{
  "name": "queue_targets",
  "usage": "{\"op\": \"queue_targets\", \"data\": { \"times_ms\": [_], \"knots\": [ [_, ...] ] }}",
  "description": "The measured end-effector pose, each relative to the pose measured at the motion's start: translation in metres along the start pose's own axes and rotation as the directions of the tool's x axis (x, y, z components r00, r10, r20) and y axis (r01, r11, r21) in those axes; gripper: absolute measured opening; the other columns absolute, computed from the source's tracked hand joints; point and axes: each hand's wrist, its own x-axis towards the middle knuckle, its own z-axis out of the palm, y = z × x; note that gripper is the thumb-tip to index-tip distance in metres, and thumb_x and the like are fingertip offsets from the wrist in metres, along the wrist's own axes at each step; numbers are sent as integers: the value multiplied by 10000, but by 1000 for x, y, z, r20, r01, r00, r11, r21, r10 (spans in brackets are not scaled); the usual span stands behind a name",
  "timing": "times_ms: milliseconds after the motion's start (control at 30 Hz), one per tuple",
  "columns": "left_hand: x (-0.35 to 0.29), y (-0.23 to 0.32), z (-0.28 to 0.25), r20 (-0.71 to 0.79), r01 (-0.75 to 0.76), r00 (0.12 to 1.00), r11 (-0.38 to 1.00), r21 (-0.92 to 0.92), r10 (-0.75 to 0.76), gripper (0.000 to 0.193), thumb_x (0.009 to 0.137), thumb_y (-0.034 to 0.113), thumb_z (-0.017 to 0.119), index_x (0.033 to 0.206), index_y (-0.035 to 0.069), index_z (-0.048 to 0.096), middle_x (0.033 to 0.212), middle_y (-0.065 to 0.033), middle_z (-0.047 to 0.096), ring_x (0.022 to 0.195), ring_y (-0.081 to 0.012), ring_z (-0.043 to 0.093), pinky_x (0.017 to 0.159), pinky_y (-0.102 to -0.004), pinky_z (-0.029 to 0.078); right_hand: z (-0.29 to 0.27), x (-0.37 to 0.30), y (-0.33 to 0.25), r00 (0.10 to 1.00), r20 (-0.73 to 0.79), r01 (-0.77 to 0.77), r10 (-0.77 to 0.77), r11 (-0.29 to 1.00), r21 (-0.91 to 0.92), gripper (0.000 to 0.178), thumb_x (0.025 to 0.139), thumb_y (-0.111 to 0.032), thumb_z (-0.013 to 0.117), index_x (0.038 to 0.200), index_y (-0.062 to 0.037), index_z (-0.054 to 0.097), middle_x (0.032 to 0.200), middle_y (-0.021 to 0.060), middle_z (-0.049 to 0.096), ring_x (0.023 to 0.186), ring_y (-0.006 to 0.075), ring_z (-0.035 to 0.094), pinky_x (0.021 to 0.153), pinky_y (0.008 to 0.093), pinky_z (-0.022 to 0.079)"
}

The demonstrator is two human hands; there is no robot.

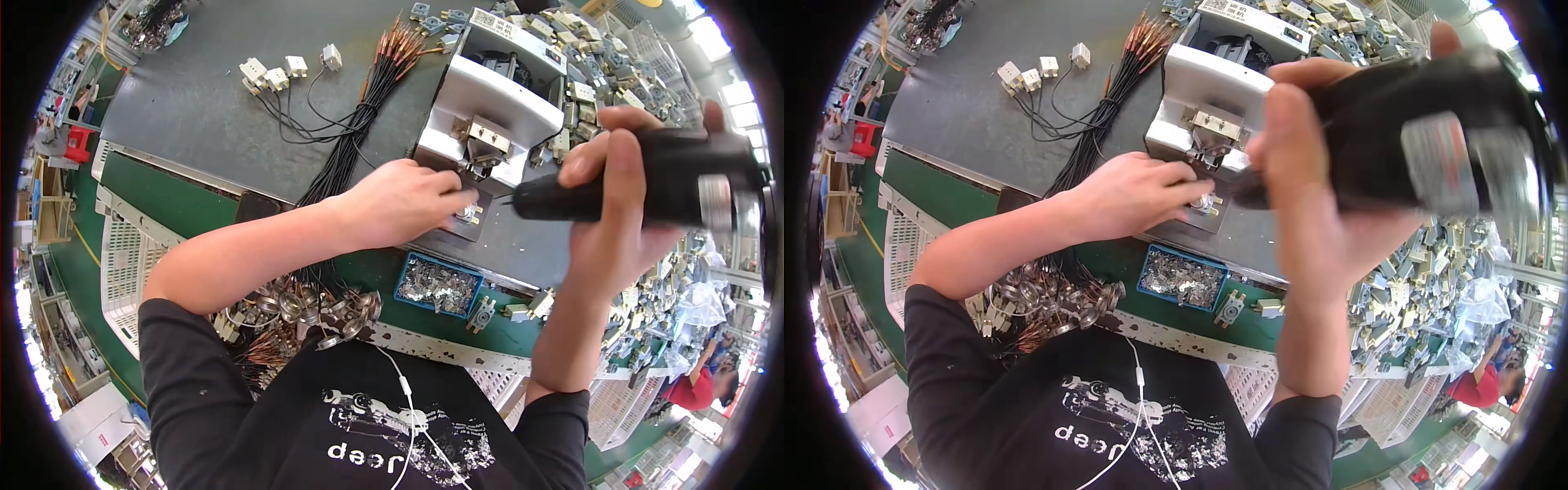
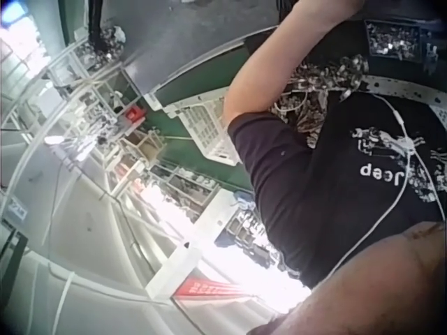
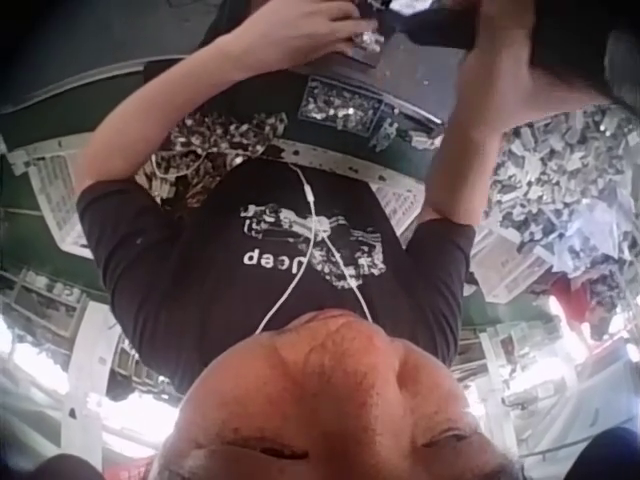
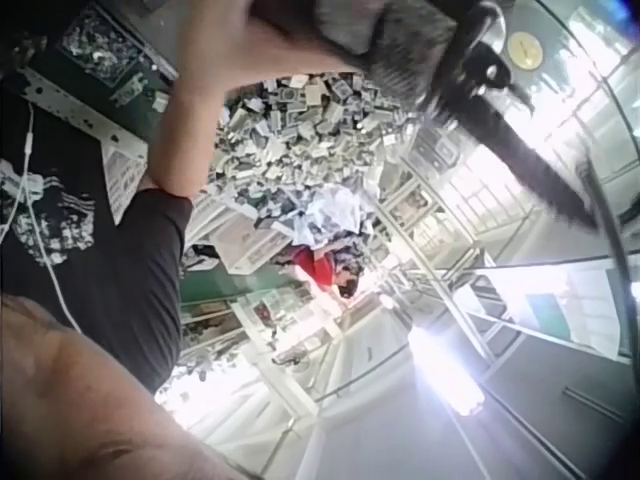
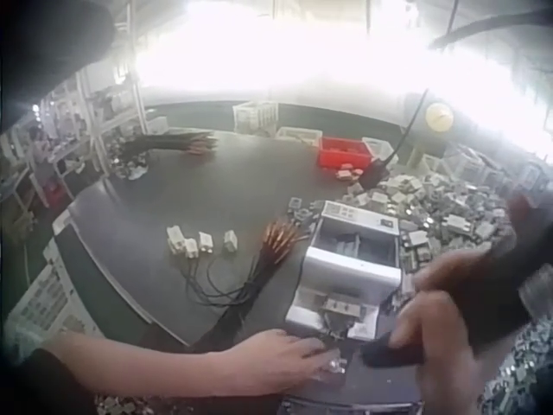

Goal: Assembling electronic components using an electric screwdriver to attach wires to boards.

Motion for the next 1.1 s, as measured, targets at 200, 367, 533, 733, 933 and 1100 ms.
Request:
{"op": "queue_targets", "data": {
  "times_ms": [200, 367, 533, 733, 933, 1100],
  "knots": [
    [-7, -2, -13, -2, -130, 991, 986, -102, 131, 336, 843, 209, 760, 1168, 170, 685, 1008, -1, 649, 857, -199, 645, 772, -357, 489, -53, 17, 37, 987, -126, -138, 103, 943, -304, 688, 936, -74, 732, 1485, 29, 331, 1022, 133, 721, 722, 130, 658, 712, 271, 554],
    [-12, -4, -6, -33, -129, 991, 988, -81, 126, 300, 845, 182, 755, 1136, 168, 688, 1025, -13, 657, 920, -210, 648, 826, -356, 499, -77, 7, 47, 952, -37, 199, -305, 704, -682, 537, 986, -93, 667, 1407, 64, 372, 1207, 197, 656, 1059, 199, 641, 941, 316, 520],
    [-39, -43, -56, -554, -43, 781, 860, -508, -288, 381, 914, 118, 704, 1270, 90, 570, 1186, -140, 650, 1024, -301, 649, 913, -390, 529, -151, -38, 52, 969, -151, -210, 197, 329, -921, 374, 997, -208, 652, 1308, -22, 562, 1134, 159, 671, 1060, 277, 640, 920, 397, 492],
    [-46, -95, -91, -735, 323, 673, 927, 189, -85, 342, 856, 111, 735, 1185, 78, 647, 1211, -120, 663, 1075, -326, 635, 991, -433, 471, -167, -53, 82, 898, -10, 55, 440, -134, -989, 295, 957, -309, 668, 1153, -95, 614, 1061, 129, 694, 938, 361, 658, 779, 442, 525],
    [-38, -55, -34, -150, 170, 979, 964, 204, -141, 221, 847, 234, 735, 1036, 126, 698, 1007, -42, 678, 1040, -240, 630, 934, -396, 474, -146, -74, 60, 884, 46, -64, 465, 217, -974, 223, 891, -78, 699, 1084, -55, 589, 1039, 101, 649, 965, 276, 662, 787, 370, 519],
    [-22, -65, -15, -103, 152, 986, 954, 259, -129, 252, 834, 278, 741, 1033, 128, 701, 979, -35, 666, 1002, -232, 623, 913, -380, 460, -106, -116, 25, 933, 291, -6, 211, 817, -576, 511, 778, 184, 666, 1211, -52, 533, 1192, 164, 564, 1110, 296, 626, 968, 393, 513]
  ]
}}
